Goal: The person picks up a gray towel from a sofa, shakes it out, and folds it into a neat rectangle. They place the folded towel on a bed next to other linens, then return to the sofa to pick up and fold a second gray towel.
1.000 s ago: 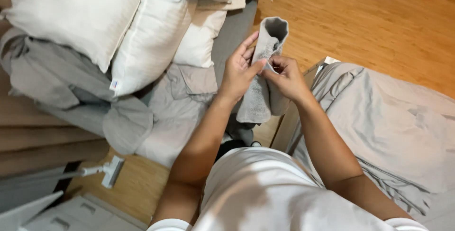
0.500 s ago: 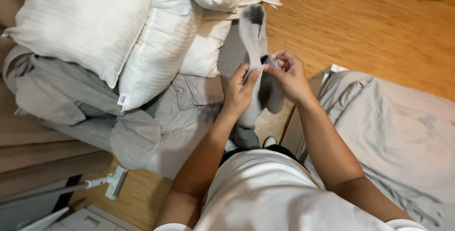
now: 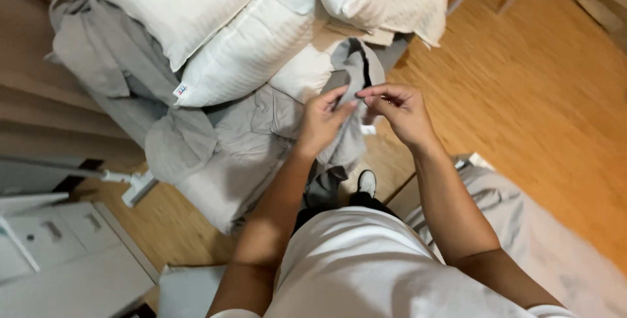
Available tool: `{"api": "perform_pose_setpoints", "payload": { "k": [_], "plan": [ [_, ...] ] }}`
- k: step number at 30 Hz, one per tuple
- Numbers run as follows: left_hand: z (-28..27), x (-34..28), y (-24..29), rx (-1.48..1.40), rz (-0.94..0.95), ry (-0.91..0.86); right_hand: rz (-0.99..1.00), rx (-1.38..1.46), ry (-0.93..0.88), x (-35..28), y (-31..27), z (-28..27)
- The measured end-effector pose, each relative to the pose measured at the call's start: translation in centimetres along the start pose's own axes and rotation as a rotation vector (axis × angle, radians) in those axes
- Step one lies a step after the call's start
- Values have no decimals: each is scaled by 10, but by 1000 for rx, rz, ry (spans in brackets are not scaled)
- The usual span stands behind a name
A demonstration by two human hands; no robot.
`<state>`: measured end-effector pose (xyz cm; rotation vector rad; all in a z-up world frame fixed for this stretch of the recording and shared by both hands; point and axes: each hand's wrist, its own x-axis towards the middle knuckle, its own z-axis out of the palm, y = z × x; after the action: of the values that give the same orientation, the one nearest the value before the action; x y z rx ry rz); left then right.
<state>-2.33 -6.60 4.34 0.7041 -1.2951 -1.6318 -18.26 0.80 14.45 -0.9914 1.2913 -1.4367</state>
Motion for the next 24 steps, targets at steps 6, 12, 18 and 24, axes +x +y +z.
{"api": "perform_pose_setpoints", "payload": {
  "k": [6,12,18,24],
  "plan": [
    [15,5,29,103,90,179,-142,-249,-333,19,-17,-31],
    [46,-5,57,149,170,248,-704,-594,-459,57,-6,-52],
    [48,-9,65,434,280,160,-857,-717,-719,66,-32,-44],
    [54,-31,99,721,236,271,-809,-526,-748,75,5,-30]
  ]
}}
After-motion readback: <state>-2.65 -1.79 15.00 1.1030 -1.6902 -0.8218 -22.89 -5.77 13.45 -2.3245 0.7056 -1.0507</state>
